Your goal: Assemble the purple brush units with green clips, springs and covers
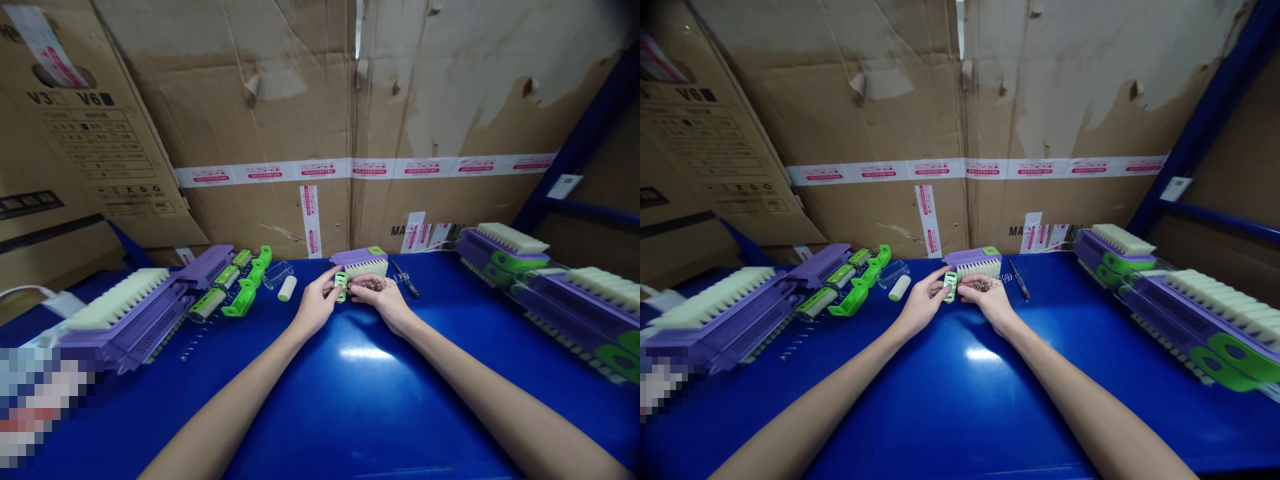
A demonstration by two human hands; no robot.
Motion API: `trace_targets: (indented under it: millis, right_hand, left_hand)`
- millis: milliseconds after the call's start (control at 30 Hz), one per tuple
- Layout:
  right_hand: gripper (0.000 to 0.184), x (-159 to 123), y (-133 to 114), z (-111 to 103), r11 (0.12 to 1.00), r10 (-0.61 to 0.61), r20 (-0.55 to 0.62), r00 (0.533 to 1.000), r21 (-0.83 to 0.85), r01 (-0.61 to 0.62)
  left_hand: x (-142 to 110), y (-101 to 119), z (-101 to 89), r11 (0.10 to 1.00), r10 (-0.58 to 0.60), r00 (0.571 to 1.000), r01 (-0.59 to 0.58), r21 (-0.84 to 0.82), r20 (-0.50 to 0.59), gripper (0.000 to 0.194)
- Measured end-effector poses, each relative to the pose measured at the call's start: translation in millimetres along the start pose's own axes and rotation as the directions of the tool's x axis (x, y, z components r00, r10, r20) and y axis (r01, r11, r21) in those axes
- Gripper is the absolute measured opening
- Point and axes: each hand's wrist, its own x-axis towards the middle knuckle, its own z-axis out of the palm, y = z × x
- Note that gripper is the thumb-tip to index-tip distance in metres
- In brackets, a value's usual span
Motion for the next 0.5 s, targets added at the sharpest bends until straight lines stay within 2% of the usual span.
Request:
trace_targets:
  millis: [233, 367, 500]
  right_hand:
    - [0.035, 1.1, 1.2, -1.2, 0.999, -0.029, -0.004, 1.0, -0.017, 0.029]
    - [0.035, 0.2, 1.0, 0.3, 0.996, -0.052, 0.003, 0.999, -0.073, 0.052]
    - [0.033, -0.5, 0.7, 2.0, 0.989, -0.067, 0.025, 0.997, -0.129, 0.07]
  left_hand:
    - [-1.0, 2.5, 0.4, 0.999, 0.009, 1.0, -0.008, 0.045, -0.021, 0.053]
    - [-3.2, 3.4, 1.7, 0.991, 0.02, 0.996, -0.009, 0.135, -0.083, 0.048]
    - [-4.5, 4.2, 1.7, 0.988, 0.005, 0.999, 0.004, 0.155, -0.053, 0.045]
